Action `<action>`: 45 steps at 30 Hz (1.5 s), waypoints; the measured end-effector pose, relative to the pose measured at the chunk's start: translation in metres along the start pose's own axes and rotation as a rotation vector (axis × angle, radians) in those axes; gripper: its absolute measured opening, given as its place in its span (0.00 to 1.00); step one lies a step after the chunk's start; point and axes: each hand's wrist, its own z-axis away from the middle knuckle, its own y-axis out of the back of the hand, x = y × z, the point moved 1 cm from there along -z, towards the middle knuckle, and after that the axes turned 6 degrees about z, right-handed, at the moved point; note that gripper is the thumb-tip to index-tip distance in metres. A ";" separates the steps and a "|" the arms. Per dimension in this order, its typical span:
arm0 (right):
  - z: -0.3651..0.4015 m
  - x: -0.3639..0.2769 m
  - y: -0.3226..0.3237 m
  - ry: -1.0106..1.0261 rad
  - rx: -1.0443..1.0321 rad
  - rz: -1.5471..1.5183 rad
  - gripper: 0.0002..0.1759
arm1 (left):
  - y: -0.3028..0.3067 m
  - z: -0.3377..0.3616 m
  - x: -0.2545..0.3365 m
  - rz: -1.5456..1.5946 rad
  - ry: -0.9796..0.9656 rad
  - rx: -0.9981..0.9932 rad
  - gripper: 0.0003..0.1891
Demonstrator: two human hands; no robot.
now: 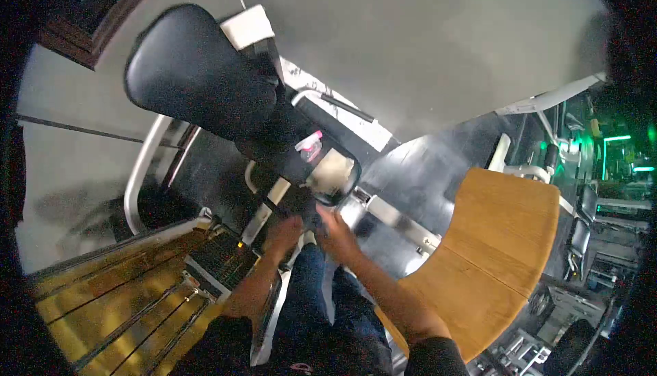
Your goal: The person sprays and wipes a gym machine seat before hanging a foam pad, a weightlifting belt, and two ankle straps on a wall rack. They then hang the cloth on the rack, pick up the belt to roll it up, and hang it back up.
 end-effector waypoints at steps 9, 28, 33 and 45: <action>-0.221 -0.016 0.003 0.051 -0.143 0.940 0.45 | -0.045 -0.151 0.007 -0.132 -0.112 0.294 0.33; -0.115 0.000 0.132 0.002 -0.268 0.771 0.16 | -0.068 -0.022 0.064 1.365 0.381 -0.085 0.22; -0.038 -0.028 0.197 0.089 -0.517 0.908 0.14 | -0.109 0.083 0.051 1.532 0.404 -0.185 0.21; 0.206 -0.176 0.315 0.433 -0.535 0.890 0.37 | -0.025 0.285 0.176 1.187 -0.028 0.212 0.28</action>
